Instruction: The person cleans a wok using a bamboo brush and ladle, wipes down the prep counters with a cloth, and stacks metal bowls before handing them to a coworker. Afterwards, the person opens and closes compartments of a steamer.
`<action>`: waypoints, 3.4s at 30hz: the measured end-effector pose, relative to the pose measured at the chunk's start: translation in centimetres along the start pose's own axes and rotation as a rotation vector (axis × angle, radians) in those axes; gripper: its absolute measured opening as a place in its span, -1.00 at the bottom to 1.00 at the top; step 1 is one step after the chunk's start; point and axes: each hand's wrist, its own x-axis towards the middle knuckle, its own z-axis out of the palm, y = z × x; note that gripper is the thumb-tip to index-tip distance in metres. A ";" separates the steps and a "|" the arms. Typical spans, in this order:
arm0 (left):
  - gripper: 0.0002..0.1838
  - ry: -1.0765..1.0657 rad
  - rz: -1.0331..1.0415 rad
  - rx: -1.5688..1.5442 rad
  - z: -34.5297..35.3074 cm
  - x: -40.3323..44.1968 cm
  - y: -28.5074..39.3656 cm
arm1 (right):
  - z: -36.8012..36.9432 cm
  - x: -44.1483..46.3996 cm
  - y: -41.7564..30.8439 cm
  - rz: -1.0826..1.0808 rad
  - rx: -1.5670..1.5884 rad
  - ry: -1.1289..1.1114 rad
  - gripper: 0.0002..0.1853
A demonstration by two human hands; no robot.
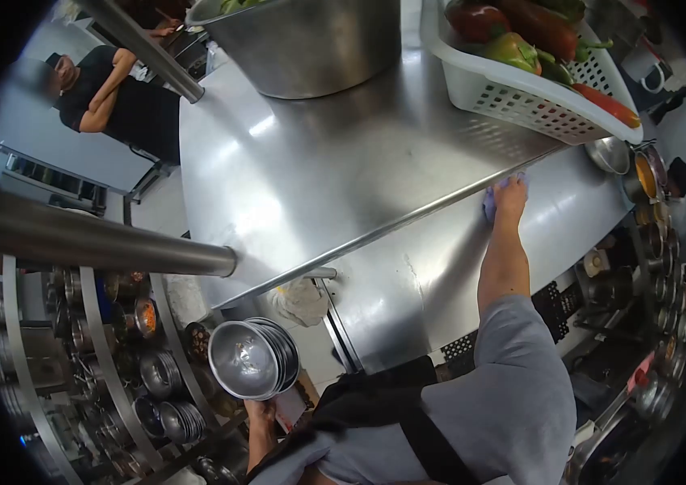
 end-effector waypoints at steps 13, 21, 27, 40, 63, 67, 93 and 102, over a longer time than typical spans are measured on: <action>-0.64 -0.049 -0.073 0.057 2.0 -2.6 -2.8 | 4.4 -10.1 -10.0 -0.965 0.501 -0.217 -0.68; -0.69 -0.099 -0.008 -0.041 0.1 -1.1 -4.3 | -6.7 -20.7 -8.1 -0.847 0.634 -0.797 -0.77; -0.74 -0.101 -0.021 -0.056 -3.7 0.2 -7.2 | -6.6 -15.1 -0.6 -0.455 0.855 -0.467 -0.56; -0.70 -0.033 0.010 0.018 -6.5 -0.5 -7.8 | -0.5 -18.4 -5.4 -0.596 0.785 -0.528 -0.69; -0.69 -0.246 -0.212 0.239 -5.0 6.6 -9.8 | -7.2 -23.7 -1.4 -0.263 0.971 -0.603 -0.58; -0.70 -0.246 -0.190 0.251 -5.3 8.9 -10.4 | -7.8 -21.1 4.6 -0.148 0.872 -0.432 -0.57; -0.58 -0.329 -0.310 0.354 -9.3 12.5 -13.5 | -8.4 -34.9 -3.9 -0.220 0.735 -0.424 -0.60; -0.59 -0.317 -0.229 0.405 -7.4 14.5 -10.0 | -1.5 -39.4 -13.9 -0.642 0.399 -0.691 -0.65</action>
